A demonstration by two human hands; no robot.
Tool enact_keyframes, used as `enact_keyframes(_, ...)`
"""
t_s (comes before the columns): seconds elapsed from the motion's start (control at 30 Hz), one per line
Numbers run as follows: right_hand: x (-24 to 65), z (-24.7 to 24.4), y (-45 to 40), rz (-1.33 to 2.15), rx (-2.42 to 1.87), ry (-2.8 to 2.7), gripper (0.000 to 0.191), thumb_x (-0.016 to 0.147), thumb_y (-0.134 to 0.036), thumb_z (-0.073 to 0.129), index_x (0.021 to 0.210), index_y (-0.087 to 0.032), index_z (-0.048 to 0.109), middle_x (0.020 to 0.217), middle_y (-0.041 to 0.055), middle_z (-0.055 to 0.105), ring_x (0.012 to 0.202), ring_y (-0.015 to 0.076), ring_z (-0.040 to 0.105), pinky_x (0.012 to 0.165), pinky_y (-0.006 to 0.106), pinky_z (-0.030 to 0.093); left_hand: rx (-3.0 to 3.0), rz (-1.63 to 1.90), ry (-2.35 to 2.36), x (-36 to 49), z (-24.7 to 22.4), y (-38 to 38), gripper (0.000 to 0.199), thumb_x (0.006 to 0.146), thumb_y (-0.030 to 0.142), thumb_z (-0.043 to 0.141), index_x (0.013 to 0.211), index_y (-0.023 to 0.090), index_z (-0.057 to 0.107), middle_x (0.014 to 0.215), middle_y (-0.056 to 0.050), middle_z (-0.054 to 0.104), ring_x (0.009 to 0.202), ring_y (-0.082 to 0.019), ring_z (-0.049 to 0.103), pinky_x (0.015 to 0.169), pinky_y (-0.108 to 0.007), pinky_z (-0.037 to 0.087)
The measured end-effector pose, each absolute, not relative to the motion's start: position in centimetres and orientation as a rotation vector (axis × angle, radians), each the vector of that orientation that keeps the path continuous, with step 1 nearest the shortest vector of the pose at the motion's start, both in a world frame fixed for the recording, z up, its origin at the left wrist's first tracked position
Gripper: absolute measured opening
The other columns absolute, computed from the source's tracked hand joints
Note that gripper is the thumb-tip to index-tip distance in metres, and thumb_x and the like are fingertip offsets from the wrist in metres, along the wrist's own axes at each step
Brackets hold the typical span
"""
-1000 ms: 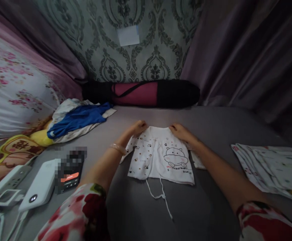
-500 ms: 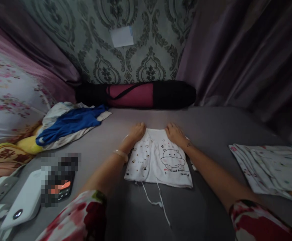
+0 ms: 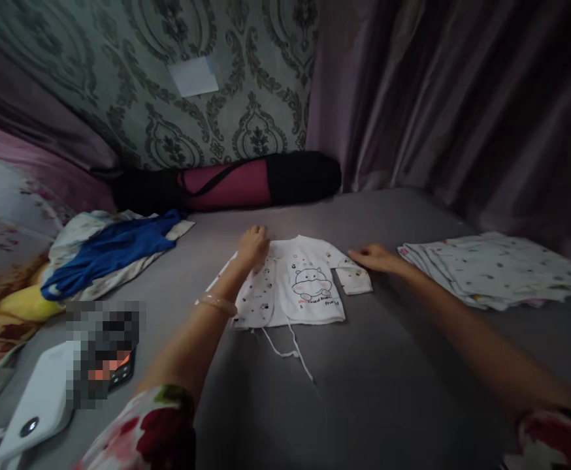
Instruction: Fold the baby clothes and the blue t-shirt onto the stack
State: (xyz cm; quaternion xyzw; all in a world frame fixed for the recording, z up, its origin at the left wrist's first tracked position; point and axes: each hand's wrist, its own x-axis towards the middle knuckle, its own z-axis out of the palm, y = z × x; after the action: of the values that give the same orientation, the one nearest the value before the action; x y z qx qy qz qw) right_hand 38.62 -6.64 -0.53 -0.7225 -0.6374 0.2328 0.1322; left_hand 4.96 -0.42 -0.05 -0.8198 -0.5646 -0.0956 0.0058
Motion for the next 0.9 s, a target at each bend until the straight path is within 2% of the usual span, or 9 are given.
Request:
enact_keyframes(0.1,38.5,-0.8,-8.9,0.683,-2.11,-1.907,0.037,0.077,-0.054,0.063,0.077,-0.017,0.066,0.074,0.0069,0.069,0.068,0.0182,0.064,0.059,0.026,0.046,-2.806,-0.505,-1.61,9.0,-0.7,-1.4,0.031,0.089,0.016,0.04,0.116,0.01,0.055,0.112,-0.017,0.06,0.106,-0.026,0.057,0.094,-0.039,0.044)
enact_keyframes(0.23,36.6,-0.3,-9.4,0.61,-2.137,-1.922,0.041,0.074,-0.052,0.066,0.097,-0.018,0.065,0.096,0.0095,0.07,0.082,0.0212,0.066,0.062,0.026,0.045,-2.994,-0.755,-1.465,14.5,-3.1,-1.9,0.036,0.086,0.007,0.035,0.116,0.011,0.055,0.117,-0.016,0.06,0.111,-0.023,0.057,0.099,-0.037,0.044)
enact_keyframes(0.37,36.1,1.2,-9.1,0.599,-2.107,-2.055,0.036,0.078,-0.037,0.065,0.108,-0.017,0.06,0.106,0.0094,0.067,0.09,0.0204,0.063,0.069,0.025,0.043,-2.95,-0.959,-1.465,16.8,-5.4,-2.3,0.035,0.092,0.017,0.03,0.119,0.011,0.054,0.12,-0.017,0.059,0.116,-0.023,0.054,0.104,-0.04,0.04)
enact_keyframes(0.5,36.9,2.8,-9.3,-0.169,-1.947,-2.298,0.029,0.092,-0.017,0.04,0.117,-0.016,0.056,0.112,0.0151,0.061,0.104,0.0261,0.054,0.087,0.035,0.035,-2.865,-0.967,-1.492,16.8,-6.2,-2.7,0.041,0.097,0.025,0.025,0.124,0.006,0.05,0.131,-0.02,0.053,0.126,-0.022,0.047,0.11,-0.038,0.034)
enact_keyframes(0.6,38.3,2.4,-9.8,-0.505,-1.799,-2.508,0.033,0.093,-0.012,0.031,0.112,-0.013,0.058,0.11,0.0179,0.059,0.103,0.0284,0.05,0.088,0.039,0.031,-2.851,-0.845,-1.495,16.9,-6.3,-2.9,0.045,0.097,0.031,0.026,0.125,0.005,0.05,0.136,-0.021,0.05,0.133,-0.024,0.041,0.113,-0.04,0.029)
enact_keyframes(0.77,41.4,0.9,-11.2,-0.455,-1.933,-2.732,0.034,0.09,-0.008,0.035,0.113,-0.014,0.06,0.11,0.0162,0.061,0.1,0.0283,0.054,0.081,0.037,0.035,-2.845,-0.73,-1.507,17.3,-6.8,-3.3,0.056,0.095,0.042,0.034,0.132,0.002,0.045,0.144,-0.024,0.042,0.139,-0.03,0.031,0.115,-0.046,0.024)
enact_keyframes(0.9,41.6,2.0,-10.8,-0.25,-2.227,-2.654,0.036,0.09,-0.008,0.035,0.109,-0.014,0.065,0.109,0.0181,0.064,0.101,0.0288,0.059,0.083,0.039,0.038,-2.856,-0.764,-1.49,17.2,-6.9,-3.2,0.049,0.093,0.035,0.039,0.133,0.007,0.046,0.145,-0.021,0.042,0.139,-0.029,0.032,0.114,-0.047,0.026)
